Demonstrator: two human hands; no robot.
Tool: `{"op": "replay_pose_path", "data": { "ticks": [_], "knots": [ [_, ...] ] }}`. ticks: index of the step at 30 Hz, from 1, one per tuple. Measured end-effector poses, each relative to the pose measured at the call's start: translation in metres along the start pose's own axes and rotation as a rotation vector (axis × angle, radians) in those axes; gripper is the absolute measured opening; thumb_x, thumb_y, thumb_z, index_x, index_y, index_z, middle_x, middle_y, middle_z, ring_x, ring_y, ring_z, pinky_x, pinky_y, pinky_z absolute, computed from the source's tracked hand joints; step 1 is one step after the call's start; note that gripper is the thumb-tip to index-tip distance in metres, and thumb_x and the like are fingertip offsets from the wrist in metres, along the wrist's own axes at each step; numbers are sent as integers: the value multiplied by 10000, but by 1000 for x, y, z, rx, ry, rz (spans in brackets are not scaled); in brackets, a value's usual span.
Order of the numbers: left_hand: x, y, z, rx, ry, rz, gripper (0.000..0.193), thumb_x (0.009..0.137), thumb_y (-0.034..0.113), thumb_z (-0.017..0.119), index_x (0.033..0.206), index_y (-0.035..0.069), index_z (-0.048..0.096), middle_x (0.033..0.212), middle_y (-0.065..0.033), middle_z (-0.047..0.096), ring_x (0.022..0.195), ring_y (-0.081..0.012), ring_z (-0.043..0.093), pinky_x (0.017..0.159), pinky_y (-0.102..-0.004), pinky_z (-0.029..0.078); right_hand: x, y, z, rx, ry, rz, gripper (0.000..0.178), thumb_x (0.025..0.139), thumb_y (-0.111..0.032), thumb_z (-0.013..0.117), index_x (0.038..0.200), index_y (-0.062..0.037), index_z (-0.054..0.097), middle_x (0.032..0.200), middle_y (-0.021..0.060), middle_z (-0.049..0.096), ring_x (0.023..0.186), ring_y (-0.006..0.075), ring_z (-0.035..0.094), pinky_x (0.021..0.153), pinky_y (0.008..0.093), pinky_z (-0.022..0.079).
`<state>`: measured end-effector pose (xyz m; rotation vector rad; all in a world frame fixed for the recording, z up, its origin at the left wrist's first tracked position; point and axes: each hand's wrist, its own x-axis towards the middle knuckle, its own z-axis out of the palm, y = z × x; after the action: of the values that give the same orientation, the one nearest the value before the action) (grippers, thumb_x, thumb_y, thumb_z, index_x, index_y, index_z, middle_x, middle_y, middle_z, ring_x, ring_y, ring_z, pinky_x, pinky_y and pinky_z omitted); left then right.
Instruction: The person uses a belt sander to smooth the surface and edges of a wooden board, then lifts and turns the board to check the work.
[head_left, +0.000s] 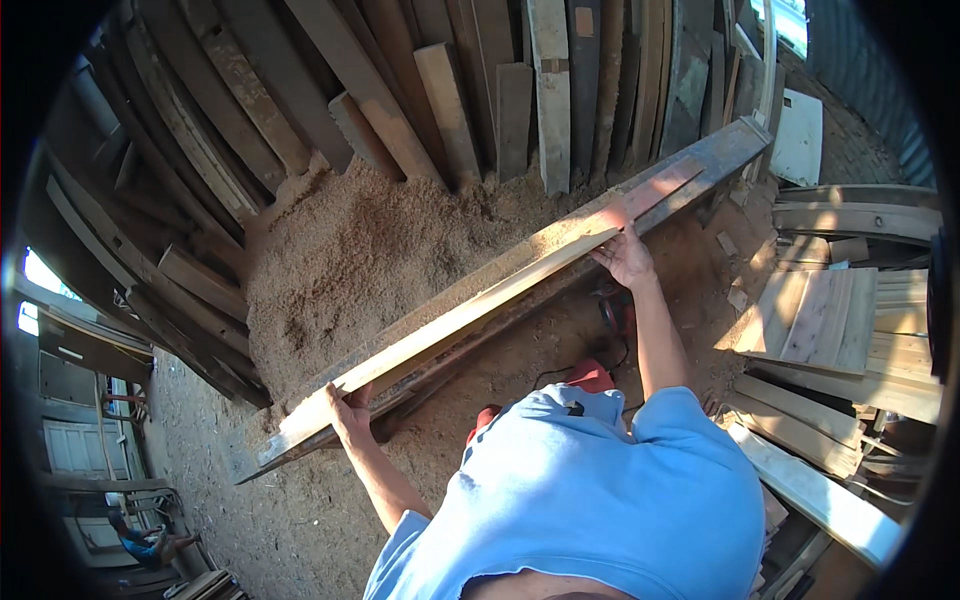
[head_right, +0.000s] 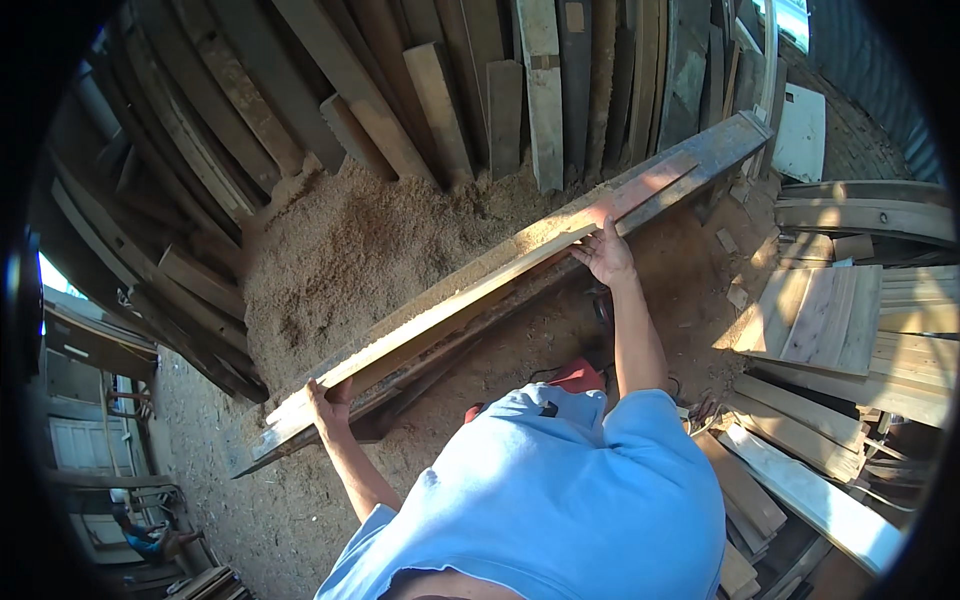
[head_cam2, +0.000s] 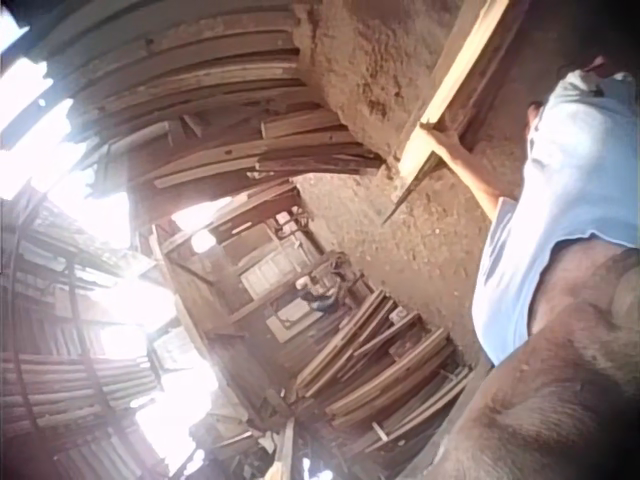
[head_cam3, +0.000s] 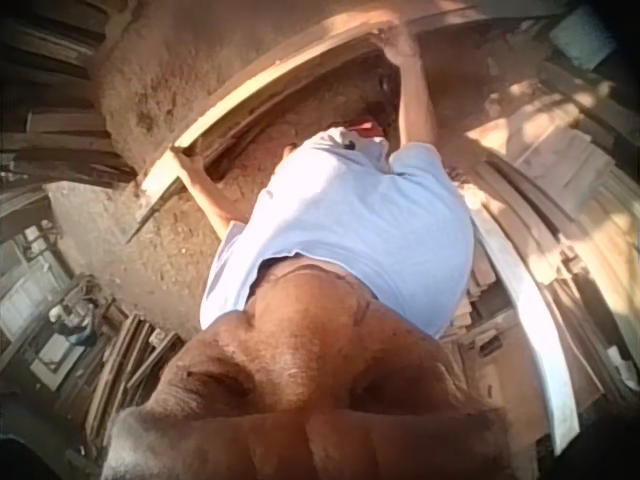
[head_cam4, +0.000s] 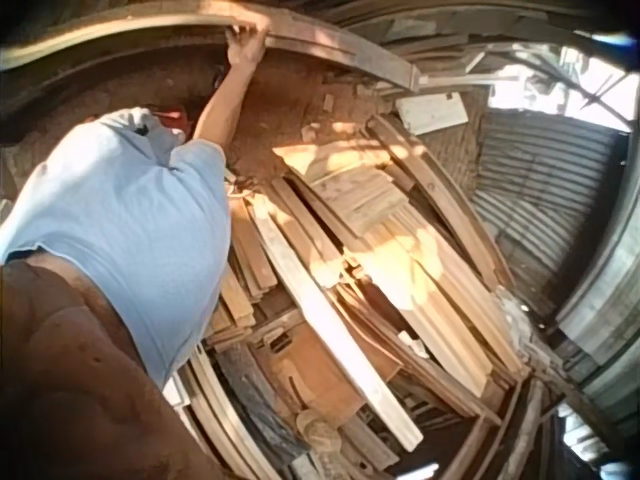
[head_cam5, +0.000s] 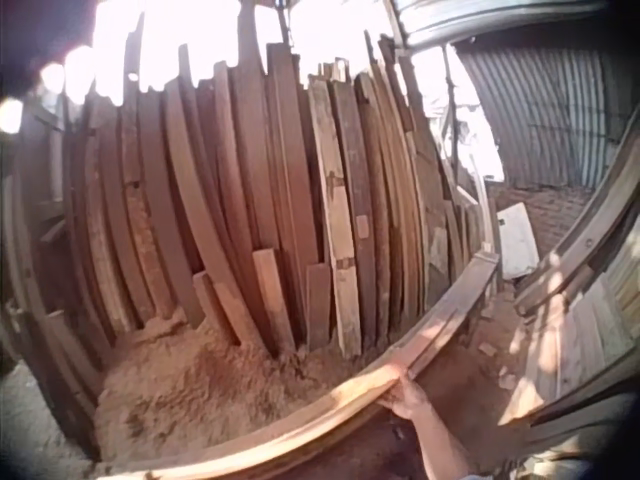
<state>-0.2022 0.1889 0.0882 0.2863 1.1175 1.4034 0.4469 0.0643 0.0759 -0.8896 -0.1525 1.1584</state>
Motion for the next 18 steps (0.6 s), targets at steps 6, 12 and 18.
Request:
{"op": "replay_pose_path", "data": {
  "ticks": [6,12,18],
  "knots": [
    [-7,4,-8,-35,-8,-7,353,945,338,681,1131,60,569,1086,-153,705,954,-355,729,793,-566,650,-33,45,31,189,97,-46,895,907,-702,583,1471,-40,371,1433,203,446,1348,361,420,1126,519,379],
    [-30,-17,-57,-109,-109,121,172,854,162,760,940,69,644,878,-53,700,785,-226,714,704,-424,647,-80,110,90,-25,357,77,474,898,-220,744,1298,-79,531,1218,101,608,1060,258,656,812,476,618],
    [-102,5,-4,-87,-181,333,162,858,129,812,832,59,668,780,18,646,700,-121,632,637,-309,591,-71,111,58,261,224,123,411,902,-159,719,1274,-89,561,1208,72,627,1098,234,647,873,420,606]
  ]
}}
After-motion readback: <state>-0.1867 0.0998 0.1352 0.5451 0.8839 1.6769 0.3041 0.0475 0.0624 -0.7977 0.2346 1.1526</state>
